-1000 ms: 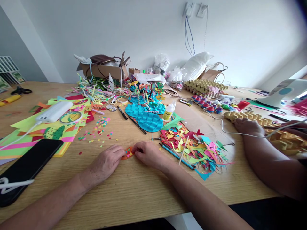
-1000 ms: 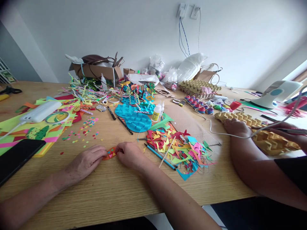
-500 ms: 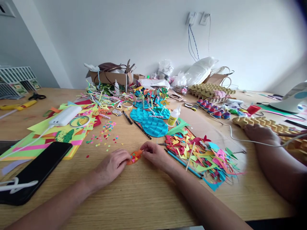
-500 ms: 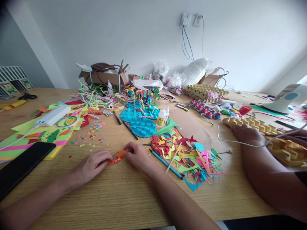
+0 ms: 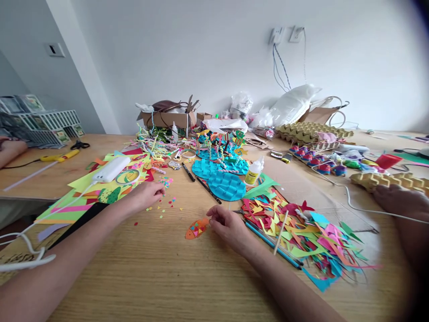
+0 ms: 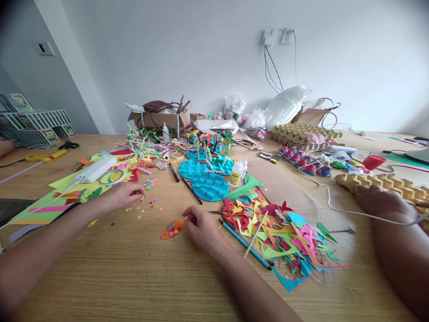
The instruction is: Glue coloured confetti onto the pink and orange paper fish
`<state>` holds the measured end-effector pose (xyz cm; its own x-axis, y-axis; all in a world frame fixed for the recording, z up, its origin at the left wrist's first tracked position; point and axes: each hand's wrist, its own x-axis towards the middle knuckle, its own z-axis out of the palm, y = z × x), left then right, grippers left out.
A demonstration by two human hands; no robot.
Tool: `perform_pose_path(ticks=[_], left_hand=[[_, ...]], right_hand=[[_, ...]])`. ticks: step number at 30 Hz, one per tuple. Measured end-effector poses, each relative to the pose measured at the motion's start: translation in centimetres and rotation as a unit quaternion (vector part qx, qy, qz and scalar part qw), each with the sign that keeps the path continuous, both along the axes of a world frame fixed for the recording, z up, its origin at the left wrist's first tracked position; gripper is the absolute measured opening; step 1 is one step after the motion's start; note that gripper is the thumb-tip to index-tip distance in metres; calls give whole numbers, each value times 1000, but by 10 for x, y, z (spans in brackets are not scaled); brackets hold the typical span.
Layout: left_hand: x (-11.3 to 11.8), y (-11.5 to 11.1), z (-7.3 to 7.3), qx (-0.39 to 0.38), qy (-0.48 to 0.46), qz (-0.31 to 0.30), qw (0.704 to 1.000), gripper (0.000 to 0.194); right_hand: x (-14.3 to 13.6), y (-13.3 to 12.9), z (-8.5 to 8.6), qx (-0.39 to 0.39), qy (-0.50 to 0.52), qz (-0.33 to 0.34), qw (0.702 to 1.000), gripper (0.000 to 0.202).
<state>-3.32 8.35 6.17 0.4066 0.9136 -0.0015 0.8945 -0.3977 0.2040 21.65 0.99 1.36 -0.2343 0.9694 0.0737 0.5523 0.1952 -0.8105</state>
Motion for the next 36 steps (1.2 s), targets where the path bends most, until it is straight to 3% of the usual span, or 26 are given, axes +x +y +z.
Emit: perform_pose_path(ticks=[6,10,23,36], left_hand=[[21,10,-21,-10,60,-27,998,16],[26,17,-27,-12,97,-29,995,14],[42,17,-20,-53,197,-1,979,22],[25,30,-32,-52,148,10,987,21]], right_hand=[[2,-1,1,13,-18,0,1000,18],[4,0,2,28,-28,-4,999,17],[6,-2,8,26,-47,-1,999,18],[5,-3,6,18,-51,4,999,20]])
